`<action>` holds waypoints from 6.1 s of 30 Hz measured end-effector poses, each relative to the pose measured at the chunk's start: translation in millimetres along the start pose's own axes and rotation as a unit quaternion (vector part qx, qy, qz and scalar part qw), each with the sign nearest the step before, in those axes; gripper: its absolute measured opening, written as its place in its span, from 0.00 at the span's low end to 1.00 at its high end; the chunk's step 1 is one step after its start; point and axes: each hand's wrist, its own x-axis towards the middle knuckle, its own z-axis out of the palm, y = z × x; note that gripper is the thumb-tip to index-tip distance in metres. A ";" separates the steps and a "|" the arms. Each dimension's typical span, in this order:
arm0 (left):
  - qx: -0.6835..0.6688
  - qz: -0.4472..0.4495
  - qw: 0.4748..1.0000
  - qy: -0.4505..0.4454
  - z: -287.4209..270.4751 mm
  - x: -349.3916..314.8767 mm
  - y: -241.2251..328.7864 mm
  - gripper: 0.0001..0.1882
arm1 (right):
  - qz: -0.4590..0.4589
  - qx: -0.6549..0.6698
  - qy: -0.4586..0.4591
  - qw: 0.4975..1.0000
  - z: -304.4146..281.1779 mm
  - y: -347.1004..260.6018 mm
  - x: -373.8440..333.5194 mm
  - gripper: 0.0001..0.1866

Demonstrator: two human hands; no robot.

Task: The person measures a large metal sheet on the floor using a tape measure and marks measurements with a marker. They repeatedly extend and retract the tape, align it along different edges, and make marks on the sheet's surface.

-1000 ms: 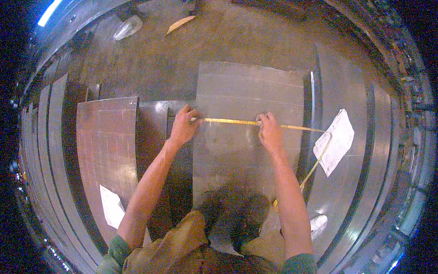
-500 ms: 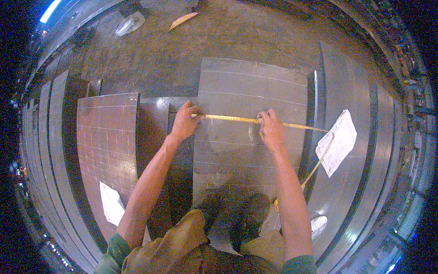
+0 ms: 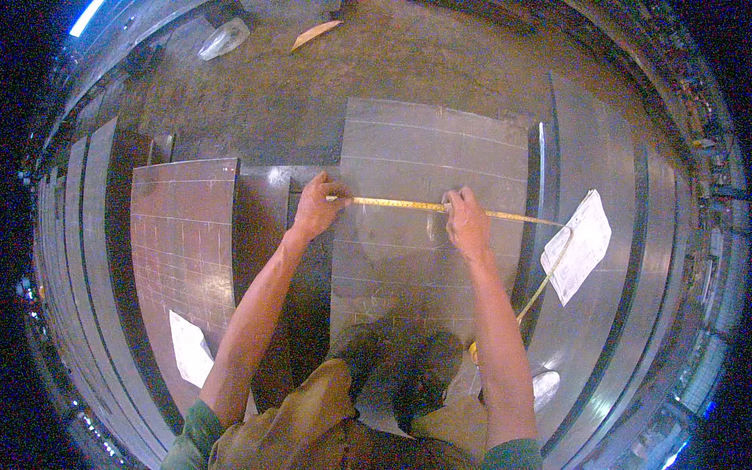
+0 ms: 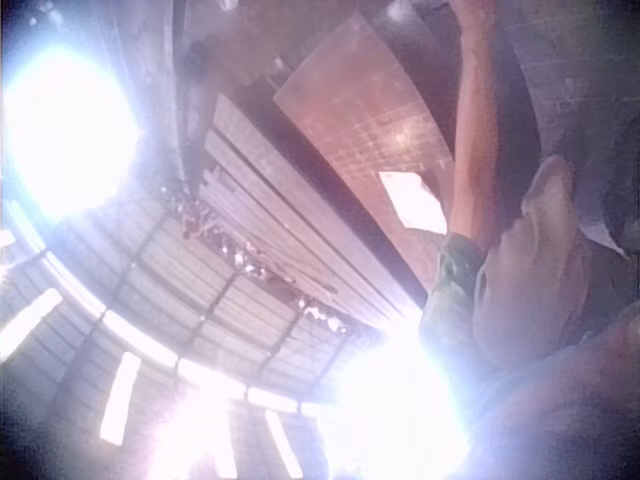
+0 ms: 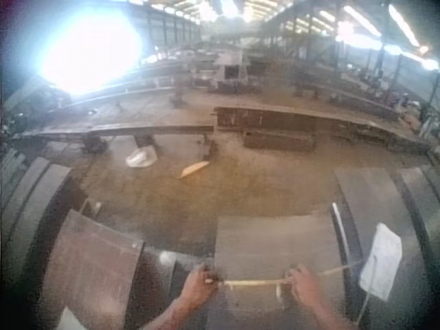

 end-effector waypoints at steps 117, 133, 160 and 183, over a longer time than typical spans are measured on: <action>0.014 0.021 0.999 -0.029 -0.4 5.9 7.0 0.09 | 0.189 -0.015 0.169 0.967 -43.0 84.3 -75.0 0.10; 0.004 0.038 0.999 -0.011 2.9 7.1 9.7 0.09 | 0.195 -0.032 0.140 0.970 -57.3 131.8 -64.8 0.19; 0.053 0.065 0.996 0.000 0.4 5.8 23.3 0.08 | 0.171 0.187 0.094 0.963 -51.9 -22.2 -117.2 0.10; 0.065 0.107 0.992 0.010 9.9 4.6 8.8 0.09 | 0.204 0.021 0.230 0.951 -57.2 63.9 -75.9 0.14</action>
